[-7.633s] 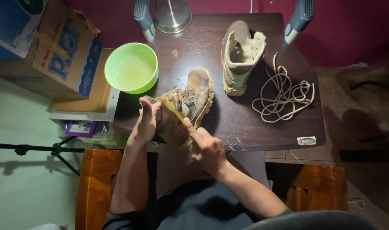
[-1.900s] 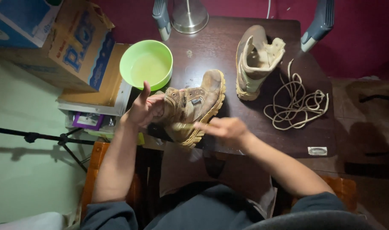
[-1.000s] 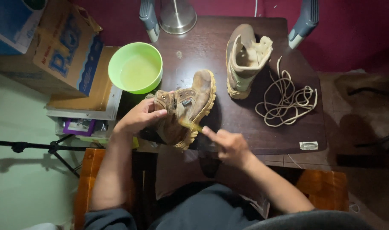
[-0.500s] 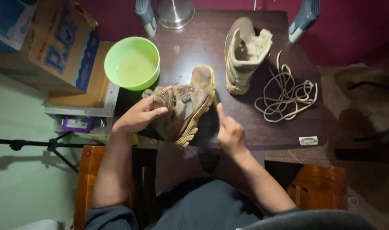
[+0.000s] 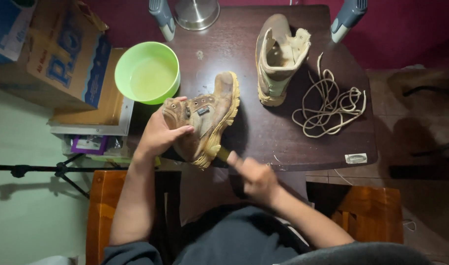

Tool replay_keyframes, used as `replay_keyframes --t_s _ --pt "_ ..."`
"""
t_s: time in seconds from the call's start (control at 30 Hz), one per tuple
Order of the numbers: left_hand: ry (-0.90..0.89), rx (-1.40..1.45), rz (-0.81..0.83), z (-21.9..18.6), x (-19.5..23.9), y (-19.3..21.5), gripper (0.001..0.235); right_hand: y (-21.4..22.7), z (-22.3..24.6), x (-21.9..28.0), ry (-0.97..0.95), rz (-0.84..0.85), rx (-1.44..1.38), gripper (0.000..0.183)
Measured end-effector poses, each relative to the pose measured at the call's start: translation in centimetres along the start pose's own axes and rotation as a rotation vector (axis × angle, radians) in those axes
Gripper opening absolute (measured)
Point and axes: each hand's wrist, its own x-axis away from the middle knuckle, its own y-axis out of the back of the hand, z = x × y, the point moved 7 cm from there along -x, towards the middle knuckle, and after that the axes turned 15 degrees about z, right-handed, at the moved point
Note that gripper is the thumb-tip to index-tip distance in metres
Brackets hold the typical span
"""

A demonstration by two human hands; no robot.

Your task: The person scrubs a brown hiking boot with a yellow brush, focusing on the sole and upper sections. They dip the brush into a green bowl of water to wet it before continuing to scrub the boot's exterior.

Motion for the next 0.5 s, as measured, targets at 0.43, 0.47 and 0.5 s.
replay_keyframes --t_s 0.43,0.47,0.5 --pt "-0.059 0.195 -0.025 3.0 -0.4 1.6 0.081 1.2 3.0 -1.6 0.28 0.118 0.147 0.05" --pt "-0.085 0.193 -0.035 3.1 -0.5 1.8 0.082 1.8 2.2 -2.4 0.258 0.069 0.225 0.057" --pt "-0.101 0.196 -0.045 3.4 -0.3 1.7 0.083 2.3 1.6 -2.7 0.233 0.028 0.295 0.064"
